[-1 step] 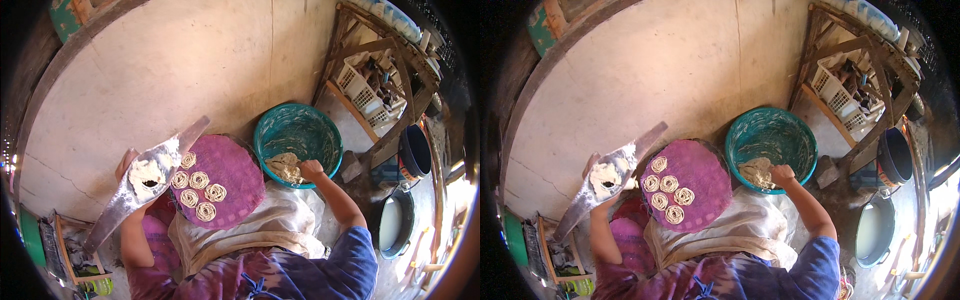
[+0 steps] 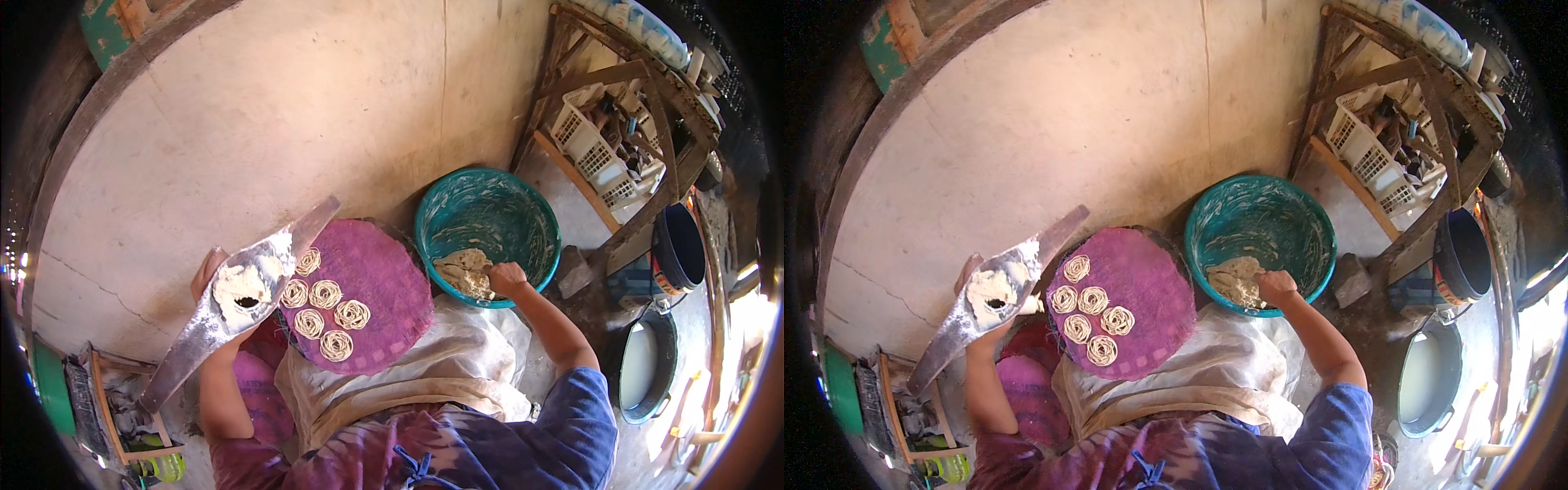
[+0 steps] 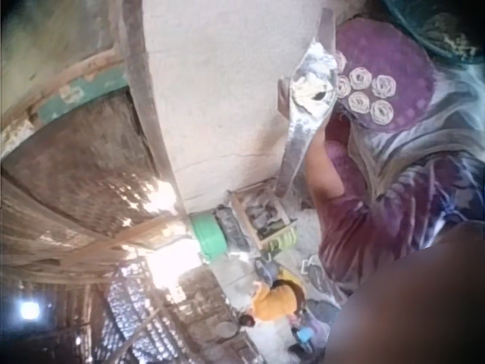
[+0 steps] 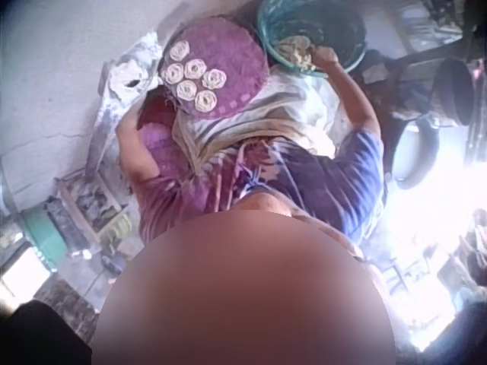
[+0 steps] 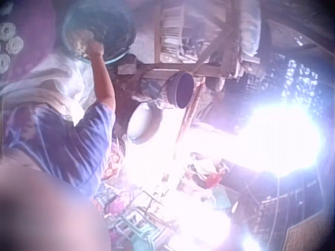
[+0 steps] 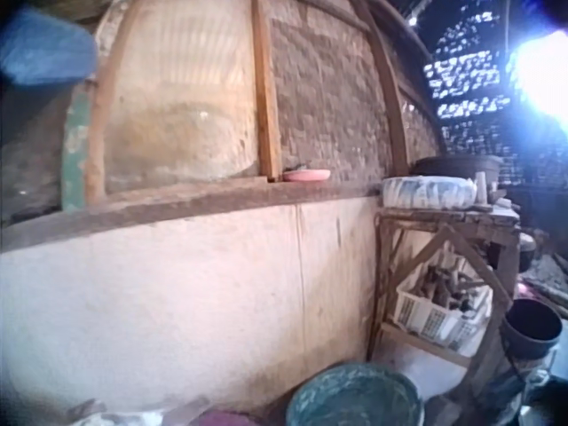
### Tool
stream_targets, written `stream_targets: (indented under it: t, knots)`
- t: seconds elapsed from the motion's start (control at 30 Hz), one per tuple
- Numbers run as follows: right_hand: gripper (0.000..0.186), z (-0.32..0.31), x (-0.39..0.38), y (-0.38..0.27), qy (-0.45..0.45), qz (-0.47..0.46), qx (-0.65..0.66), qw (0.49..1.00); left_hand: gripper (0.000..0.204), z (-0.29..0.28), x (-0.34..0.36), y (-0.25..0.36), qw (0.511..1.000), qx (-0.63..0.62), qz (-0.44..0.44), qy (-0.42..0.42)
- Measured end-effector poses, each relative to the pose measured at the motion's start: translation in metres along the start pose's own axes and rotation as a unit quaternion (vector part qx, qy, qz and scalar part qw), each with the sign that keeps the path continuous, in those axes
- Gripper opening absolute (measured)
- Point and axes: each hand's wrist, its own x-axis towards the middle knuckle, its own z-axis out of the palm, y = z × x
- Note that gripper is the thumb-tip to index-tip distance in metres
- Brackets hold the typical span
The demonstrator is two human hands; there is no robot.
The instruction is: The person uses a handheld extruder to press dough into spiral noodles onto a pink tray. They repeatedly scoop dough from a green bowl, load it into the extruder, and form spirals on the tray.
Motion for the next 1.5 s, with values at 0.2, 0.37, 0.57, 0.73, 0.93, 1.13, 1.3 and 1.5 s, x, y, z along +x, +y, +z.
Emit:
stream_targets:
  t: [0.2, 0.37, 0.57, 0.73, 0.93, 1.13, 1.3, 1.5]
  knots:
    - [0.028, 0.008, -0.012, 0.002, -0.042, -0.044, 0.029, 0.998, 0.074, 0.013, -0.033, -0.009, 0.998, -0.053, -0.039, -0.007]
    - [0.025, -0.025, -0.061, 0.018, -0.087, -0.019, 0.039, 0.995, 0.073, 0.014, -0.019, 0.008, 0.997, -0.071, 0.009, -0.039]
    - [0.025, -0.154, -0.142, 0.03, -0.088, 0.01, 0.116, 0.989, 0.023, 0.05, 0.018, 0.034, 0.984, -0.145, 0.095, -0.031]
    - [0.029, -0.26, -0.178, -0.007, -0.14, -0.072, 0.348, 0.924, 0.02, 0.087, 0.028, 0.054, 0.974, -0.174, 0.111, -0.092]
    - [0.027, -0.307, -0.162, -0.08, -0.014, -0.229, 0.243, 0.942, 0.023, 0.084, 0.028, 0.066, 0.98, -0.168, 0.095, -0.05]
    - [0.023, -0.293, -0.164, -0.177, 0.375, -0.269, -0.212, 0.861, 0.028, 0.057, 0.032, 0.074, 0.975, -0.202, 0.073, -0.049]
    - [0.033, -0.291, -0.187, -0.191, 0.391, -0.287, -0.231, 0.843, 0.034, 0.033, 0.018, 0.047, 0.979, -0.197, 0.006, -0.045]
    - [0.035, -0.332, -0.203, -0.175, 0.382, -0.248, -0.195, 0.869, 0.035, 0.036, 0.016, 0.027, 0.989, -0.146, -0.021, 0.001]
